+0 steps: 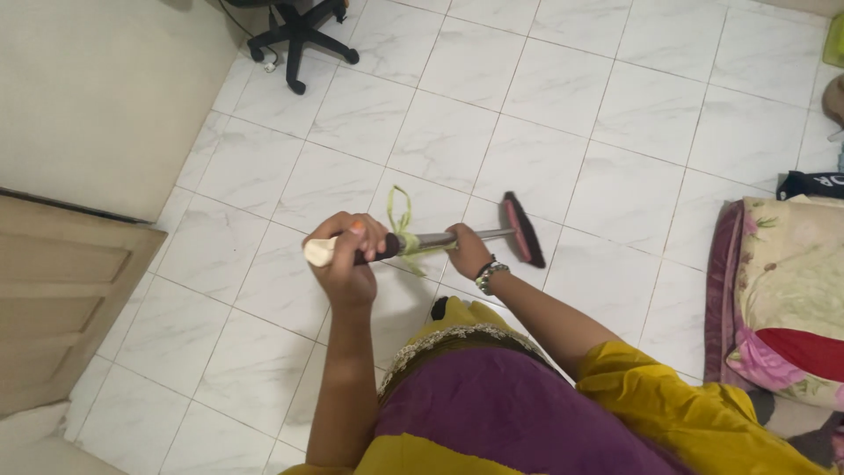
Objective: Tying and adjusting a green ribbon around the handle of a cleaning squeegee.
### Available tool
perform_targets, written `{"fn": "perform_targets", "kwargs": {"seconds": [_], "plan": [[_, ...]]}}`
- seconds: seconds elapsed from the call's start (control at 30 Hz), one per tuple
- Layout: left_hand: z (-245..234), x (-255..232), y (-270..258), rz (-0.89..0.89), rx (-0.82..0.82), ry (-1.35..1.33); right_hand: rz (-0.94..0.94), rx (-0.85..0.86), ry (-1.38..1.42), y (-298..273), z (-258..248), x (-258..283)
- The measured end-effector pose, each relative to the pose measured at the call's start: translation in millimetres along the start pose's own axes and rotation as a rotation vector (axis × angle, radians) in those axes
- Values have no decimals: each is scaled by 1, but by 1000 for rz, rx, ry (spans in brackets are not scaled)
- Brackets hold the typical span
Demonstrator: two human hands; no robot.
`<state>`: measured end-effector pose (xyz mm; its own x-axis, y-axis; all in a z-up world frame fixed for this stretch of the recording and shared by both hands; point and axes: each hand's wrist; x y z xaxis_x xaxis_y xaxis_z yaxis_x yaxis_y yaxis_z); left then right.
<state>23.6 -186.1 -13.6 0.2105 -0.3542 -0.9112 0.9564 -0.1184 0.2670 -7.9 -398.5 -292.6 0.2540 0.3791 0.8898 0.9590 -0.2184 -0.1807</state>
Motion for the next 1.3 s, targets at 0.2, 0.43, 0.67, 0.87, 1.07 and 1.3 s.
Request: {"fn": "perform_targets", "kwargs": {"seconds": [0.2,0.43,0.67,0.87,1.07,1.3], "plan": [[-28,-54,18,99,-218,52,2,294,83,5,49,104],[-46,-63,25,218,-208,69,-176,247,-60,3,47,110],[-16,-38,34,184,-167,-27,-211,120,-294,18,-18,91],[25,56,41,104,-175,-125,-133,-44,-345,42,-90,30],[100,104,20,-53,-13,161,64,-75,-392,72,-164,-48],[115,102,23,-144,-56,140,27,94,-407,95,-153,-110]]}}
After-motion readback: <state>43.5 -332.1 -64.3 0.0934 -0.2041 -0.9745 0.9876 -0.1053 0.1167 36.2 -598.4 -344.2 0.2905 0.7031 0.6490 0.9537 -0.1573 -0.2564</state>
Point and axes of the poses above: each hand's wrist, its own y-axis towards the middle knuckle, its own z-axis out of the palm, x = y × z, and after that the axes turned 14 degrees about y, right-handed
